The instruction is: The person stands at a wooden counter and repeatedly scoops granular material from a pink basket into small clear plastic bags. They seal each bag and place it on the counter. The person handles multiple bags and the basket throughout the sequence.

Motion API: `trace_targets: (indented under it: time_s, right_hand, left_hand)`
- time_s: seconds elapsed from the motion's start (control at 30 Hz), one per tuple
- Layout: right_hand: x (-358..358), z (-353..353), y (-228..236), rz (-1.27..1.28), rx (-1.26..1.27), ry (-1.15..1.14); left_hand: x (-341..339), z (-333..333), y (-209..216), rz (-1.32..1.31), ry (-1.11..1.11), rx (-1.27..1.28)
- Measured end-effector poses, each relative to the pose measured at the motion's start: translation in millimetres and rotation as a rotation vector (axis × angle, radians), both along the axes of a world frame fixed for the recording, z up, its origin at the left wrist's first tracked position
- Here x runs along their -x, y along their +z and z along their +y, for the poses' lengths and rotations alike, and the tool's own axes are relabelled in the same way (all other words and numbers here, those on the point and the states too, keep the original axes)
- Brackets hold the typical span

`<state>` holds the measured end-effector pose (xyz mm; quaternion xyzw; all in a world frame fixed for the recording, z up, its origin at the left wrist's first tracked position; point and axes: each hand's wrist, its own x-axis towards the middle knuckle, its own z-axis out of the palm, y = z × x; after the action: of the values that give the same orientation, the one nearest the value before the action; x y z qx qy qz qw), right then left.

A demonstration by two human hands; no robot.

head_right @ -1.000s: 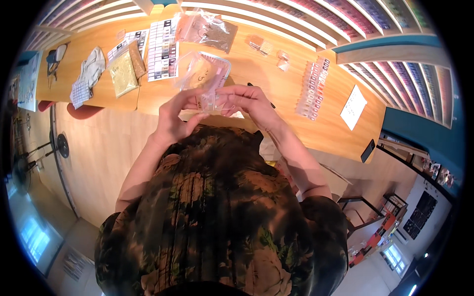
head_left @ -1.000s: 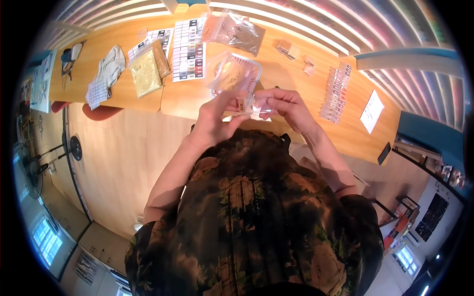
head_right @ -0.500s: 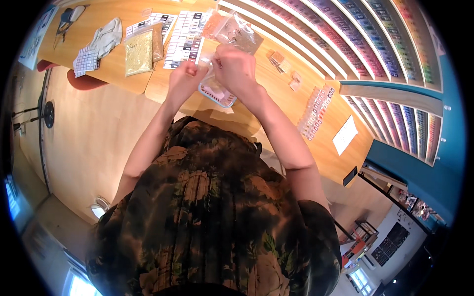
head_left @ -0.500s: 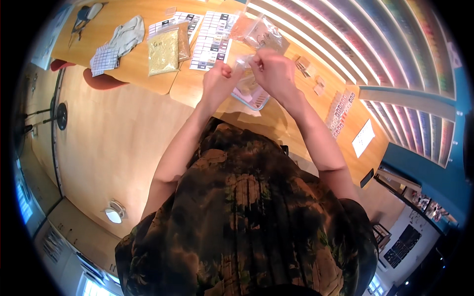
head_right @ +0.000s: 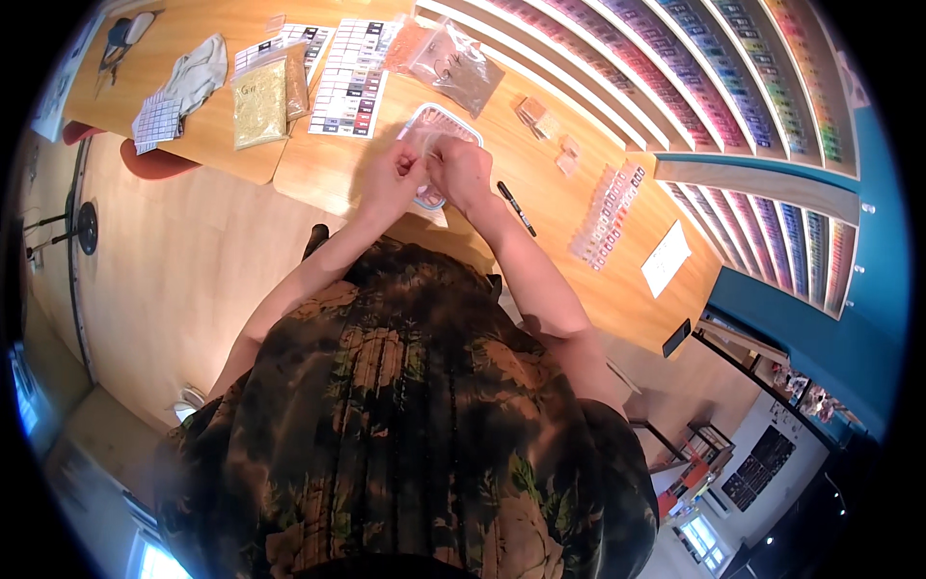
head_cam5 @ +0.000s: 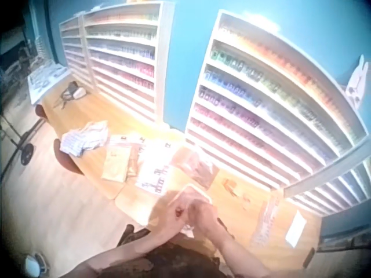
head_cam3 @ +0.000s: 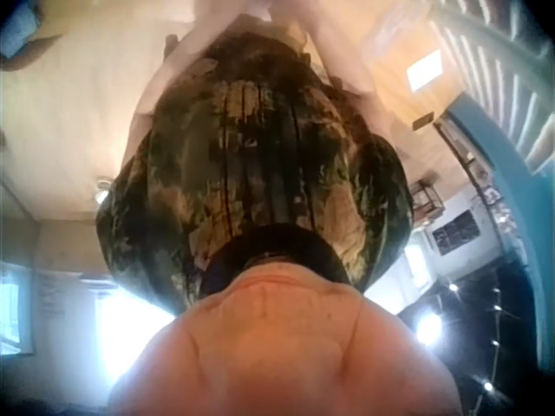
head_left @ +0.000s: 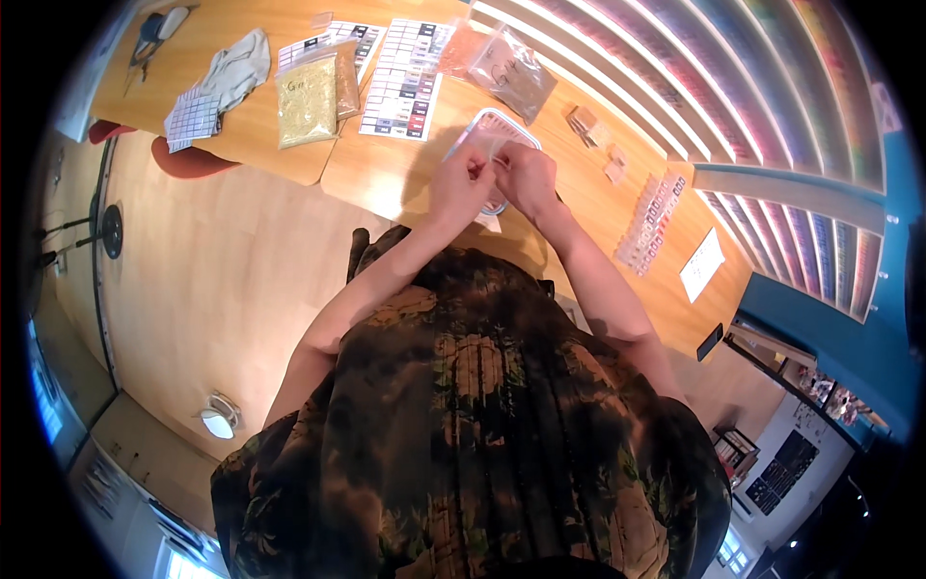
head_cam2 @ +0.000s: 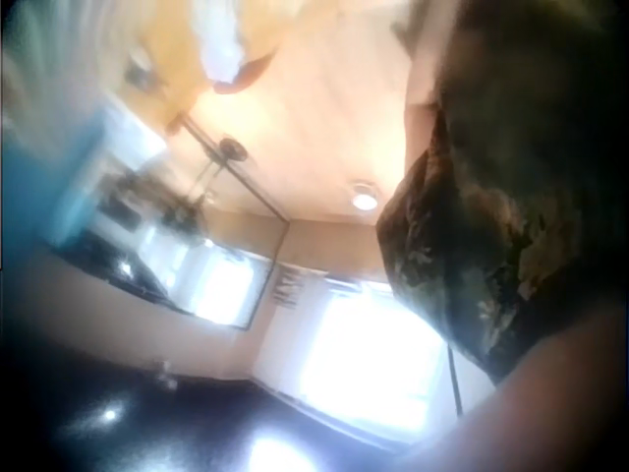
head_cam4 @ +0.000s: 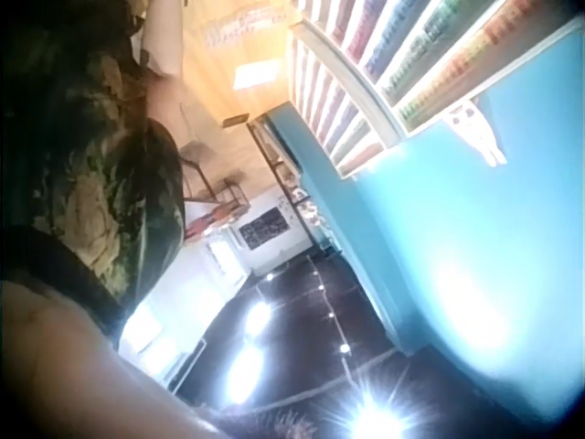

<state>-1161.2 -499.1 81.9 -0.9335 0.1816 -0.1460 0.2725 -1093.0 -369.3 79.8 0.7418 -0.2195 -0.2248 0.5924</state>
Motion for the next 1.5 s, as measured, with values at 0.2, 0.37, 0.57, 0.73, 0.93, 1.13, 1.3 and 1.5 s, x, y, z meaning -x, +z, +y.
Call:
trace_targets:
  time_s: [0.2, 0.37, 0.57, 0.73, 0.93, 1.13, 1.3, 1.5]
  right_hand:
    - [12, -13, 0, 0.051, -0.609, -0.253]
    - [19, -15, 15, -0.037, -0.702, -0.343]
    - [25, -14, 7, -0.085, -0.726, -0.339]
    - [26, -20, 11, -0.054, -0.889, -0.387]
    - [33, -37, 19, -0.001, -1.254, -0.432]
    - [31, -37, 25, 0.04, -1.309, -0.415]
    - [27, -35, 35, 0.045, -1.283, -0.418]
    - [28, -33, 28, -0.028, -0.974, -0.331]
  left_hand:
    - [-6, 3, 13, 0.036, -0.017, -0.077]
    - [-8, 2, 11, 0.016, -0.019, -0.095]
    - [-8, -1, 17, 0.01, -0.025, -0.14]
    - [-9, -1, 28, 0.011, -0.034, -0.132]
    - [-12, 5, 28, 0.045, -0.069, -0.102]
    - [-17, 8, 25, 0.063, -0.125, -0.086]
    - [-18, 9, 27, 0.043, -0.134, -0.078]
    - [-18, 8, 27, 0.051, -0.148, -0.048]
